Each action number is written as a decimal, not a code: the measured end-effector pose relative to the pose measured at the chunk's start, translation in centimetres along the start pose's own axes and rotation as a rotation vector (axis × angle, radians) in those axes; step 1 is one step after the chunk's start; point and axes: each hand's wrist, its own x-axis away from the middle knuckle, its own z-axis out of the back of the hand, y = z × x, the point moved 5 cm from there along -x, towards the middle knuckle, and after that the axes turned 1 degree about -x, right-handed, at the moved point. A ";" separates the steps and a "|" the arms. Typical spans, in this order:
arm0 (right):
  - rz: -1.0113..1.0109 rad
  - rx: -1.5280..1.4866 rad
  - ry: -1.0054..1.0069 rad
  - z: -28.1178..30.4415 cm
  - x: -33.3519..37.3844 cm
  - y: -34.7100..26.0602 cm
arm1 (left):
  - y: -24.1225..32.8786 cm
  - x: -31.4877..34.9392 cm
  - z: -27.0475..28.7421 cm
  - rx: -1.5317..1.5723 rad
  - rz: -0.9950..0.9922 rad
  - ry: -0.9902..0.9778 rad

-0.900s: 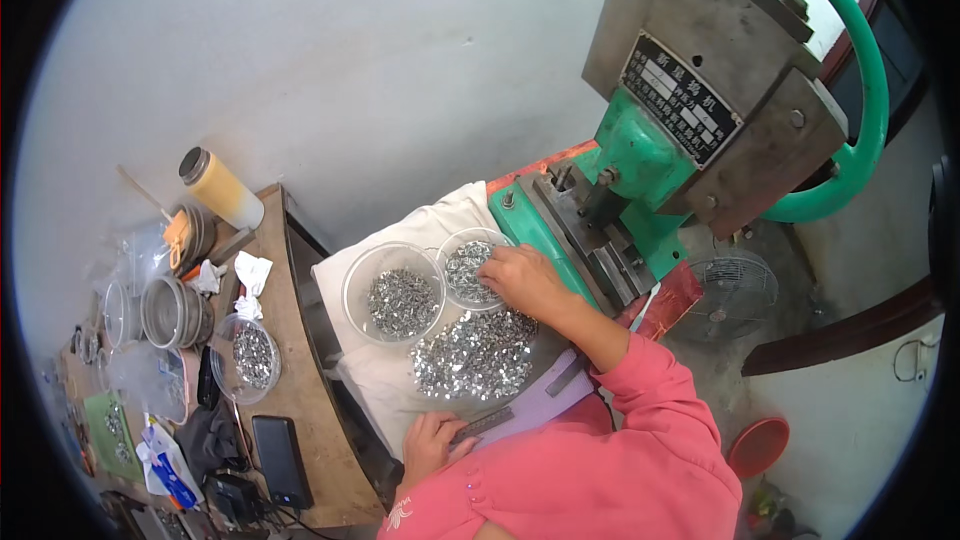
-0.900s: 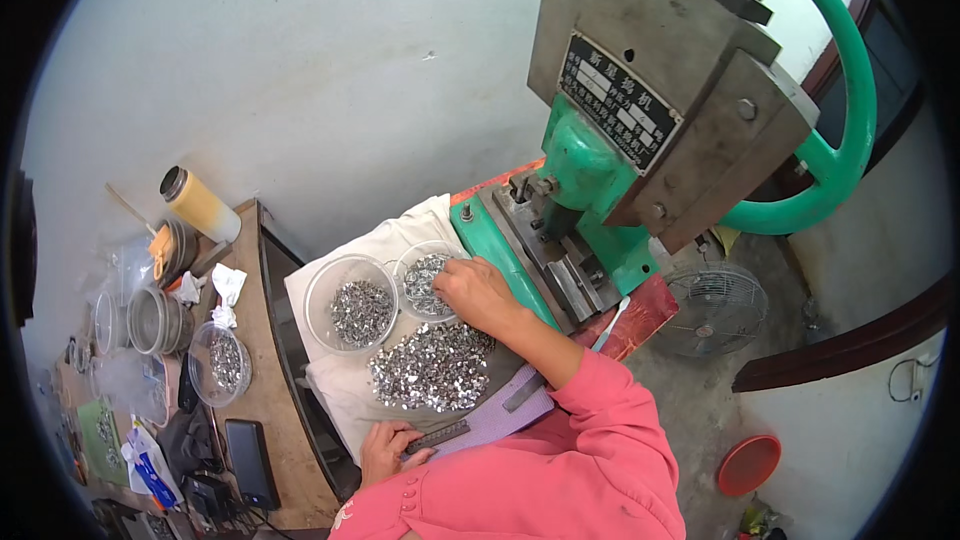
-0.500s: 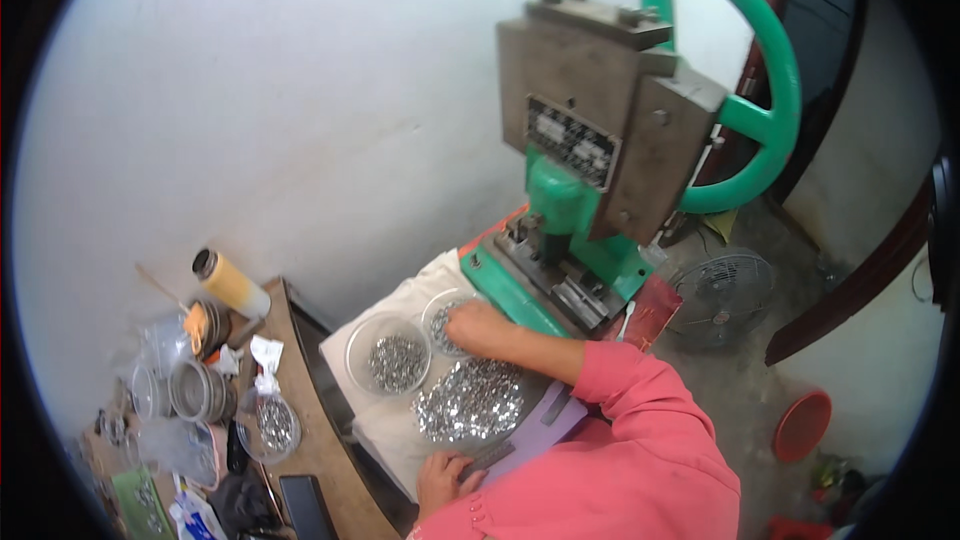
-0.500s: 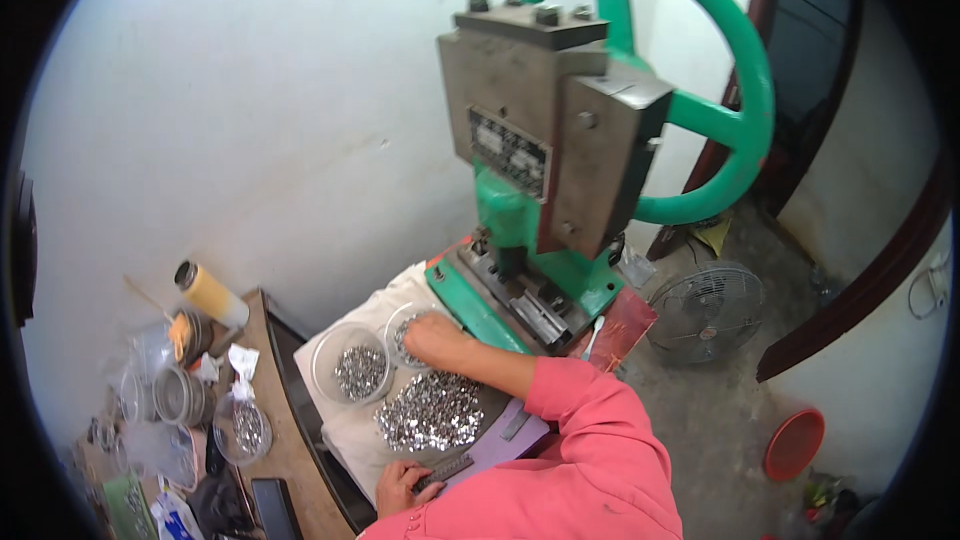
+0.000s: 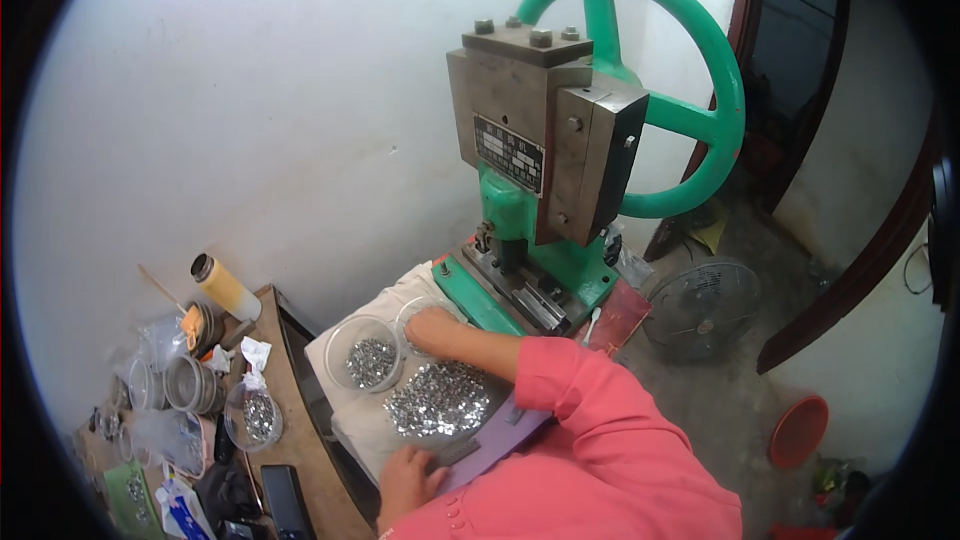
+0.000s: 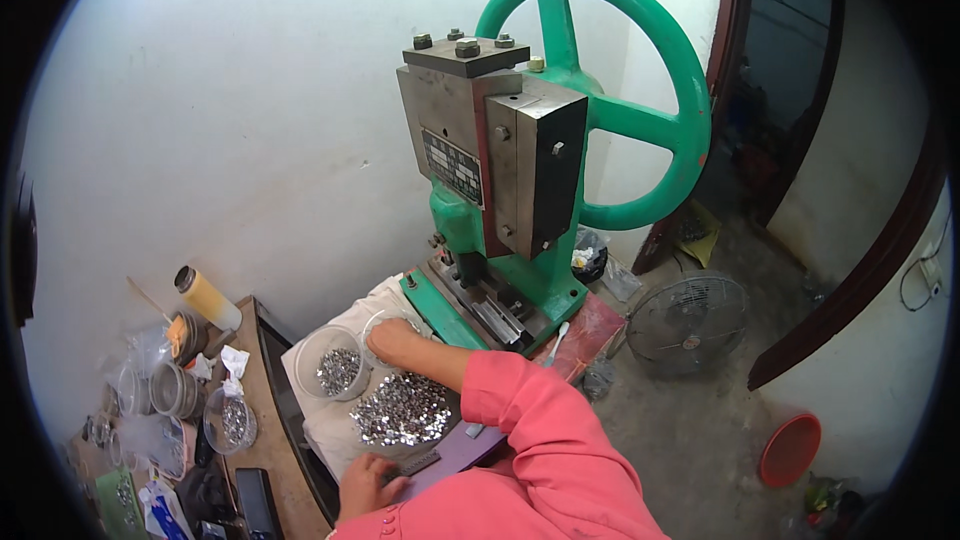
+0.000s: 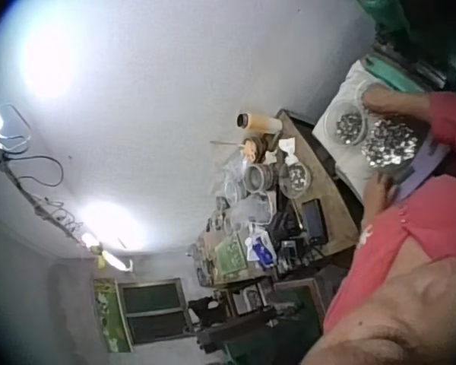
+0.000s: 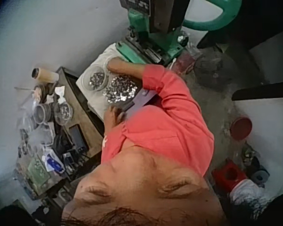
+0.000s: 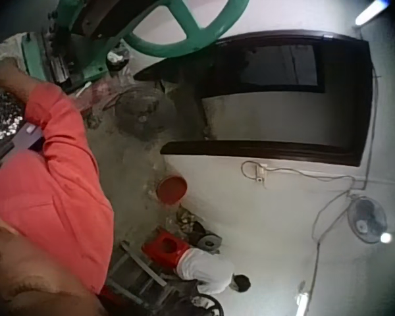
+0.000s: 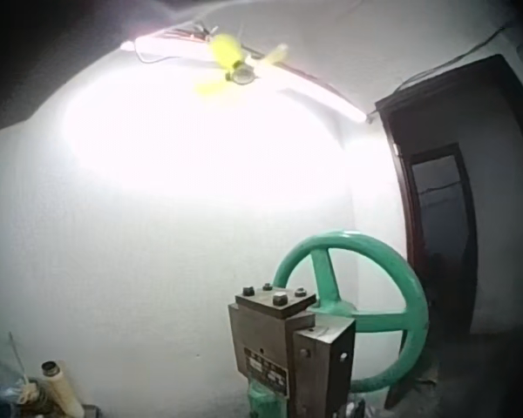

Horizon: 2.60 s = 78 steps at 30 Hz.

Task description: The person assembles small metal buckles by hand, placing individual metal pieces into a purple plastic strip and pressing them into place. They repeatedly pick up metal pieces from a pile and insert them into the strip, then use a green manual press machine to secure the pieces.

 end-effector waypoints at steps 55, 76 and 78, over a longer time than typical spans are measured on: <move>-0.792 -2.008 0.248 -1.8 5.6 3.1 | -2.5 -21.0 2.0 0.400 0.245 0.247; -0.671 -1.796 0.446 -0.5 5.8 2.0 | -3.1 -20.9 0.7 0.882 0.360 0.378; -0.707 -1.893 0.462 -0.6 5.7 2.2 | -2.8 -20.8 0.4 0.926 0.372 0.387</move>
